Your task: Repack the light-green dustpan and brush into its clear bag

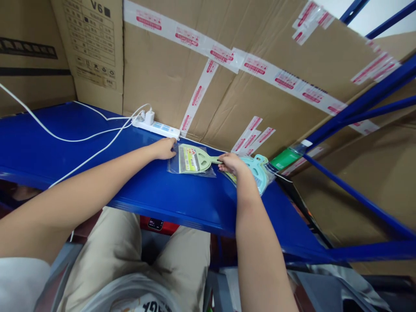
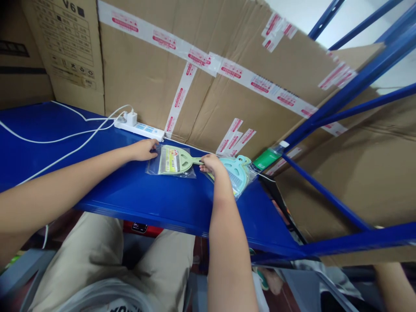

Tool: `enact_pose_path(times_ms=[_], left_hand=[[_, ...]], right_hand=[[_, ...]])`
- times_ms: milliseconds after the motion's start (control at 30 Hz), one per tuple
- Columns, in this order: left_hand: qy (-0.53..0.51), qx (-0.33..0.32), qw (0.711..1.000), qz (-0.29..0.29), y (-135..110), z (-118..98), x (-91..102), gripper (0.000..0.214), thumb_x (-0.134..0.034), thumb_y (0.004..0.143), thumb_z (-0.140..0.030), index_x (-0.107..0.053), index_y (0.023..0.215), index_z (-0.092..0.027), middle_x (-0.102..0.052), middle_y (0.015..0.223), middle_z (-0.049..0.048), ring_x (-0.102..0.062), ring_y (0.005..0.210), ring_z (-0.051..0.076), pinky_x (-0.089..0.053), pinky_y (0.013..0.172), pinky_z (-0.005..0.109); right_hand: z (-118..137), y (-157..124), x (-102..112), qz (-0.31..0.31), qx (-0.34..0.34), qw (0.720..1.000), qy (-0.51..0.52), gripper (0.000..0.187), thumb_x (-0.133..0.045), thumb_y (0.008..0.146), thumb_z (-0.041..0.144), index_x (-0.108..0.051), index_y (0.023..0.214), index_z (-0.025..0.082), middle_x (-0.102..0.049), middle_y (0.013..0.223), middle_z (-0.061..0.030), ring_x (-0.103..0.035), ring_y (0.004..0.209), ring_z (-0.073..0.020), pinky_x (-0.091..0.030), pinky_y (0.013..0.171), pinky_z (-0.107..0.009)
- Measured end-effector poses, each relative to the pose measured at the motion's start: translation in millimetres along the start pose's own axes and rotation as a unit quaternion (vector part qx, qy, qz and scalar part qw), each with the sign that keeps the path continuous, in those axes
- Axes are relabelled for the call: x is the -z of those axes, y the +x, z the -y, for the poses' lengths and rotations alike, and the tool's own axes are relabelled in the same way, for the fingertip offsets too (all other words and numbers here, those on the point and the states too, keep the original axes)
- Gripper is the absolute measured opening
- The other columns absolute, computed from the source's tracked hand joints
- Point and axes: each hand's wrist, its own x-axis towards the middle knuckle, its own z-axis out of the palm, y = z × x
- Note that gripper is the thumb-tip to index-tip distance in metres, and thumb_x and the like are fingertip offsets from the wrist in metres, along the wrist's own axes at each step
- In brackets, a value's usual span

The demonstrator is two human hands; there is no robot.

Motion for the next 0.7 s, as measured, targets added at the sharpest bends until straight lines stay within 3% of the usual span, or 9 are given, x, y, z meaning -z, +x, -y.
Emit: enact_pose_path(times_ms=[233, 500, 700], left_hand=[[0.014, 0.008, 1.0, 0.002, 1.0, 4.7, 3.1, 0.053, -0.06, 0.082, -0.024, -0.055, 0.134, -0.015, -0.074, 0.122, 0.014, -0.071, 0.11, 0.027, -0.052, 0.092, 0.034], [-0.005, 0.003, 1.0, -0.002, 5.6, 14.0, 1.9, 0.049, -0.063, 0.079, -0.03, -0.06, 0.128, -0.022, -0.075, 0.121, 0.0091, -0.07, 0.11, 0.027, -0.052, 0.093, 0.037], [-0.011, -0.01, 1.0, 0.002, 7.6, 18.9, 1.3, 0.051, -0.063, 0.078, -0.033, -0.061, 0.128, -0.024, -0.074, 0.122, 0.0081, -0.069, 0.112, 0.026, -0.052, 0.095, 0.036]], right_hand=[[0.0, -0.1, 7.6, -0.007, 0.0, 0.999, 0.052, 0.023, -0.051, 0.091, -0.004, -0.055, 0.08, 0.015, -0.058, 0.054, 0.001, -0.058, 0.045, -0.0085, -0.051, 0.047, -0.013], [-5.0, 15.1, 11.4, -0.134, 0.04, 0.98, 0.14, 0.024, -0.051, 0.085, -0.007, -0.062, 0.094, 0.012, -0.053, 0.051, 0.005, -0.057, 0.041, -0.0083, -0.053, 0.046, -0.014], [-12.2, 19.0, 29.2, -0.165, 0.06, 0.979, 0.109, 0.028, -0.049, 0.082, -0.01, -0.062, 0.08, 0.014, -0.054, 0.052, 0.0036, -0.055, 0.042, -0.0084, -0.049, 0.043, -0.014]])
